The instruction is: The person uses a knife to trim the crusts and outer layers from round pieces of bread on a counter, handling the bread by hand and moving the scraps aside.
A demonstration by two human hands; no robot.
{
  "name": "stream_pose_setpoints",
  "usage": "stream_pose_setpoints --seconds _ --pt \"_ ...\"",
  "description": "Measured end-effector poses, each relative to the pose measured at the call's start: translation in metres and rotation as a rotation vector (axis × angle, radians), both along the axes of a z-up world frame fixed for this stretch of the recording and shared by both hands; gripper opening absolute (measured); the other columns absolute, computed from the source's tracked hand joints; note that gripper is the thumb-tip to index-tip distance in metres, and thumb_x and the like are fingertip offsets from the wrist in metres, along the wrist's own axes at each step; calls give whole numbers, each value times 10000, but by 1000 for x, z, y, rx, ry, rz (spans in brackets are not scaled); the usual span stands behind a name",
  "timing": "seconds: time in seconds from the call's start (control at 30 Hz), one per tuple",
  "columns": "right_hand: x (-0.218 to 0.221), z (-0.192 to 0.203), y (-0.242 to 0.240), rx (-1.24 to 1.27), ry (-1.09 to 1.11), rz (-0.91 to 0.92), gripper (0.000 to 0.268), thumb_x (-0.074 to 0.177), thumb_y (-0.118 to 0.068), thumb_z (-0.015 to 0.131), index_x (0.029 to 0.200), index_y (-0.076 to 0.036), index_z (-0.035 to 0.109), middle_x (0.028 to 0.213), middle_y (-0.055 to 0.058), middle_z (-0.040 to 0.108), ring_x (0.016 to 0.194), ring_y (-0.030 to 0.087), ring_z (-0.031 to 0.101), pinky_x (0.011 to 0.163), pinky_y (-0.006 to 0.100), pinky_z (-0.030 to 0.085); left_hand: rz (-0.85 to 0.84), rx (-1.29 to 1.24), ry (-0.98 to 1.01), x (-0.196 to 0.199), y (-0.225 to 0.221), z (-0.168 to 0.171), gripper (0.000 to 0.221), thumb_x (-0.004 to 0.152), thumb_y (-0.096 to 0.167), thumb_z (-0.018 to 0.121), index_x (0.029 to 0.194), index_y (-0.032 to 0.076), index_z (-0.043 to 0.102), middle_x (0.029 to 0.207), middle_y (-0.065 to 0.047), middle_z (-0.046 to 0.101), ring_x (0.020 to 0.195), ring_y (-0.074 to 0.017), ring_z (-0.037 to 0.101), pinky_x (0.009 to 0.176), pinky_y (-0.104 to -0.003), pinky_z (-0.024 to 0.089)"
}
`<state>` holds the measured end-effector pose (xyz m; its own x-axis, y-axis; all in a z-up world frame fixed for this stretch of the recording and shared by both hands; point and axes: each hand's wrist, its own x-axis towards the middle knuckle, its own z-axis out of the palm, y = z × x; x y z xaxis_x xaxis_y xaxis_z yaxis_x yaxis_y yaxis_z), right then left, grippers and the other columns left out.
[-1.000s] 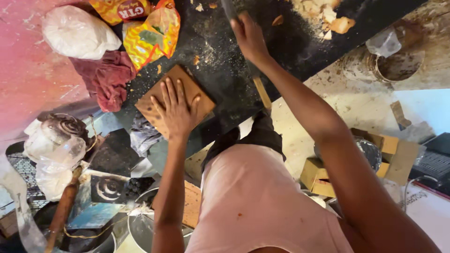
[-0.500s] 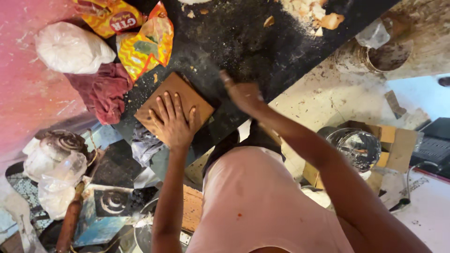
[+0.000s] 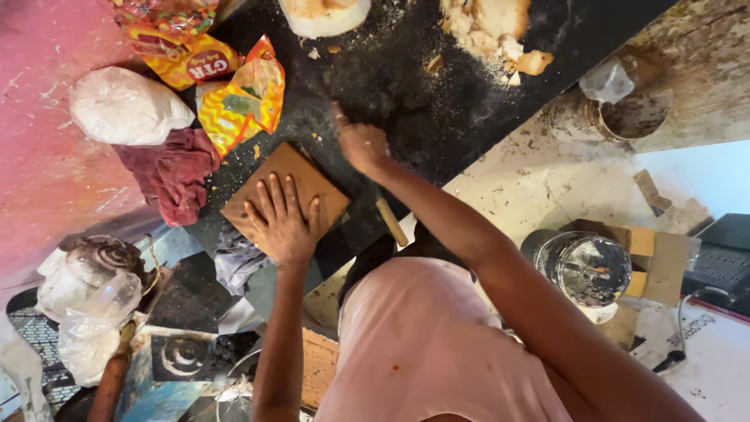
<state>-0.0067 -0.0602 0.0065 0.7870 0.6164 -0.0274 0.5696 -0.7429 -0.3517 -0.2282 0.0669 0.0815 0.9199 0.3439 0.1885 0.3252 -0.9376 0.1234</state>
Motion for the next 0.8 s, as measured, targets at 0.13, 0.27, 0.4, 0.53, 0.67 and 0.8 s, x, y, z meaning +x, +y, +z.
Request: stream_pose_setpoints --seconds 0.13,0.27,0.4,0.53,0.67,0.8 --pt "29 4 -102 -35 203 -130 591 1066 -237 458 1616 -121 273 693 152 718 589 349 689 555 538 498 8 3 -30 1 0 -4 709 1062 562 494 1595 95 477 1691 -155 359 1587 -369 222 1259 -643 73" --pt "42 19 -189 -21 -103 -204 588 1073 -289 500 1625 -168 337 645 147 672 548 362 655 521 525 508 34 -4 14 3 0 -11 710 1063 559 500 1587 81 488 1690 -156 366 1587 -376 229 1249 -648 79" --pt "35 22 -173 -182 46 -49 579 1069 -293 500 1613 -183 338 604 130 657 477 333 626 439 536 498 23 -62 -87 11 0 -3 664 1085 495 550 1581 59 470 1688 -180 348 1589 -392 230 1254 -652 85" --pt "47 7 -160 232 -266 31 226 1138 -296 545 1346 -228 604 668 110 677 512 303 640 446 481 512 -1 -207 -238 35 -23 9 615 1118 387 589 1587 23 428 1694 -224 329 1607 -414 227 1299 -618 115" --pt "132 9 -196 125 -139 -179 356 1082 -312 575 1412 -190 629 836 169 730 725 320 682 590 472 543 -51 -394 -222 67 -61 16 625 1099 365 585 1583 7 418 1675 -237 327 1591 -413 244 1306 -594 145" --pt "198 18 -229 -86 -559 -141 341 1042 -224 577 1360 -153 678 803 95 715 718 220 687 630 475 487 17 -245 -129 72 -86 6 635 1098 384 602 1593 33 416 1702 -184 335 1611 -390 228 1308 -605 115"
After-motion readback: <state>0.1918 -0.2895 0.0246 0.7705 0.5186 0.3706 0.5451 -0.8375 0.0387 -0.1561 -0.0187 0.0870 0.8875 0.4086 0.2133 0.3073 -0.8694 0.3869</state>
